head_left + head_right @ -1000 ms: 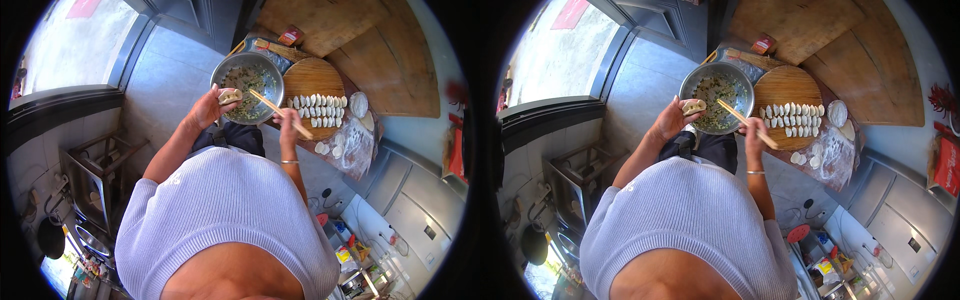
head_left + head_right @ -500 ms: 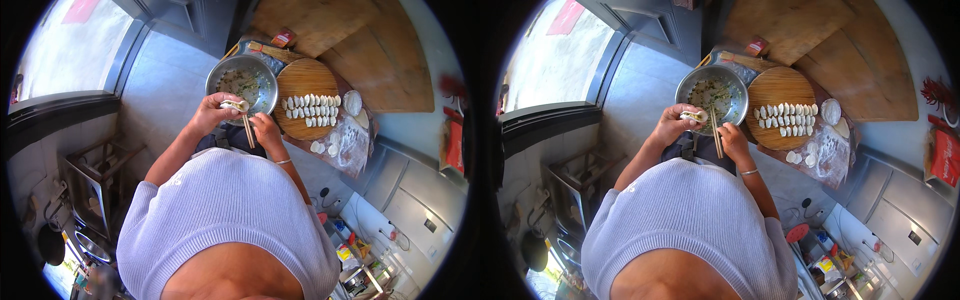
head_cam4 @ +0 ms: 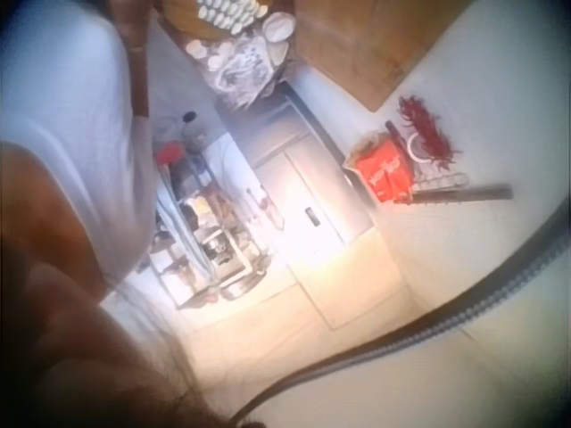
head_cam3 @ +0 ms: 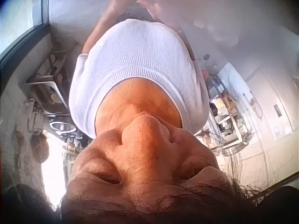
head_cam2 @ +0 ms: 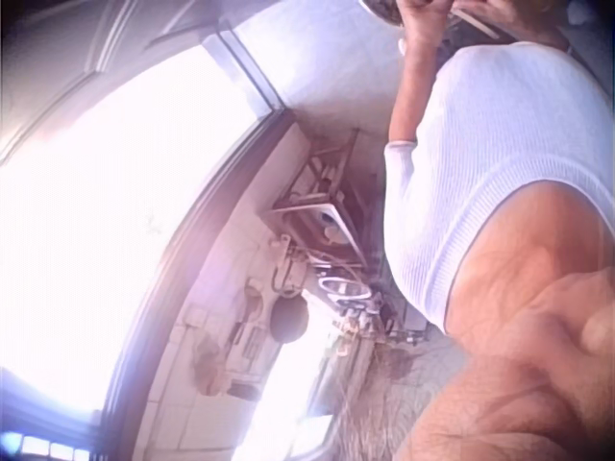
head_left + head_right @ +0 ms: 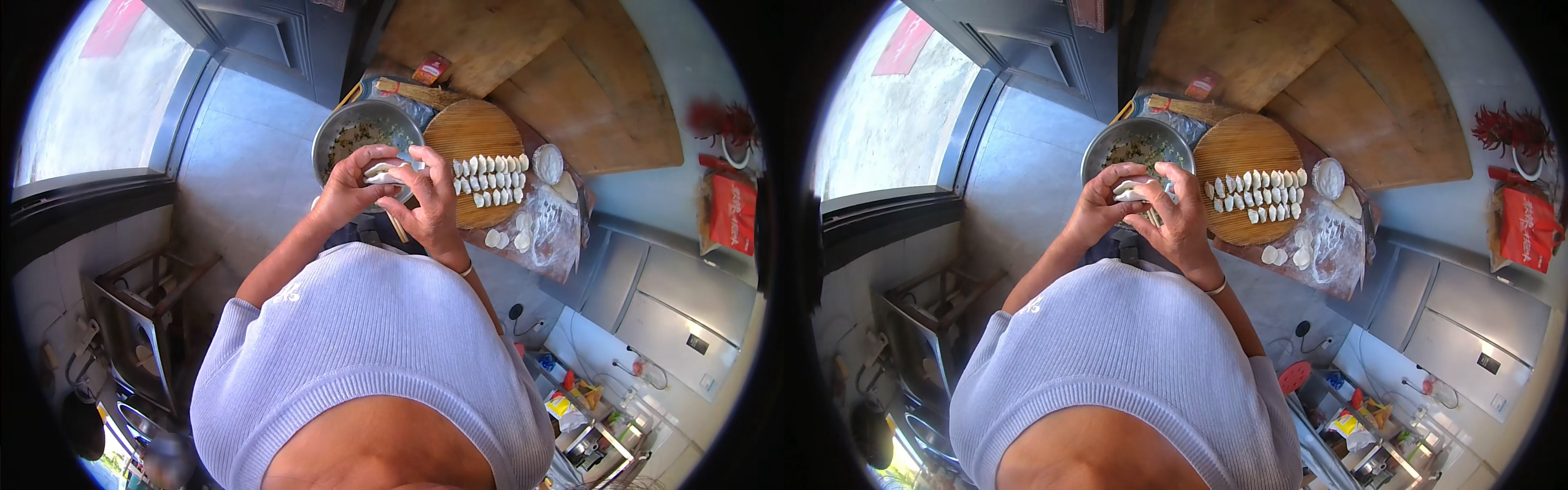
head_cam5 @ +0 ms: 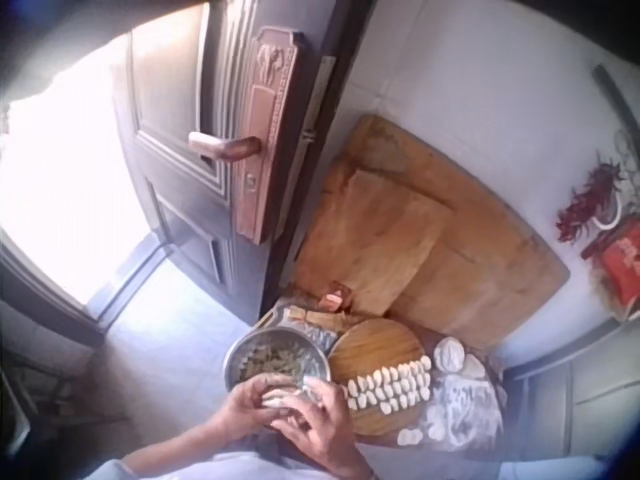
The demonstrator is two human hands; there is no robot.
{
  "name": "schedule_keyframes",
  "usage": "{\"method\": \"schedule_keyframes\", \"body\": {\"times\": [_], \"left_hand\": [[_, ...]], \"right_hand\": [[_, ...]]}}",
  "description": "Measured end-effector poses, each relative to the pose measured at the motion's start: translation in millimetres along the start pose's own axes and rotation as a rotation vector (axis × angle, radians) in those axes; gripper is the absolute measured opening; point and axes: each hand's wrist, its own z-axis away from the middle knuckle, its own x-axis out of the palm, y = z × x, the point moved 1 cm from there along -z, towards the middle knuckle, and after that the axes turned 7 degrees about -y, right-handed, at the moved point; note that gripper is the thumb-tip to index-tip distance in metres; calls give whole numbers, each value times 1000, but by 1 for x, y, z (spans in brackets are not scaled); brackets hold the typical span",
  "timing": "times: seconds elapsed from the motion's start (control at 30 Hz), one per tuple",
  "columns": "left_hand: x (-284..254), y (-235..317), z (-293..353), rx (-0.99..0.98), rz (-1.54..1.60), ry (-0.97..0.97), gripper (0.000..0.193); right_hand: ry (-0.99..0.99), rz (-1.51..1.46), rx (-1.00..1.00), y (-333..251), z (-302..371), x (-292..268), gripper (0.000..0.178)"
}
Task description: The person scoops green vegetable filling from a metal bowl using chopsticks and places it onto round dough wrappers held in the left hand. The person folds and pleats the wrappers to seal the dumplings, placing the finished pieces in neat rows on a wooden board.
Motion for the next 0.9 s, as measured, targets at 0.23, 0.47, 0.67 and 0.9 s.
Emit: {"method": "schedule_keyframes", "body": {"times": [0.23, 0.47, 0.67, 0.9], "left_hand": [[-11, 0, 10, 90, -26, 137, 53], [-21, -7, 23, 110, -61, 156, 56], [-21, -4, 25, 117, -60, 222, 51], [-23, -6, 27, 104, -76, 243, 47]], "right_hand": [[71, 9, 47, 11, 6, 12, 47], [-42, -141, -38, 5, -2, 30, 48], [-8, -64, -6, 12, 2, 35, 49], [57, -89, 23, 9, 2, 33, 56]]}}
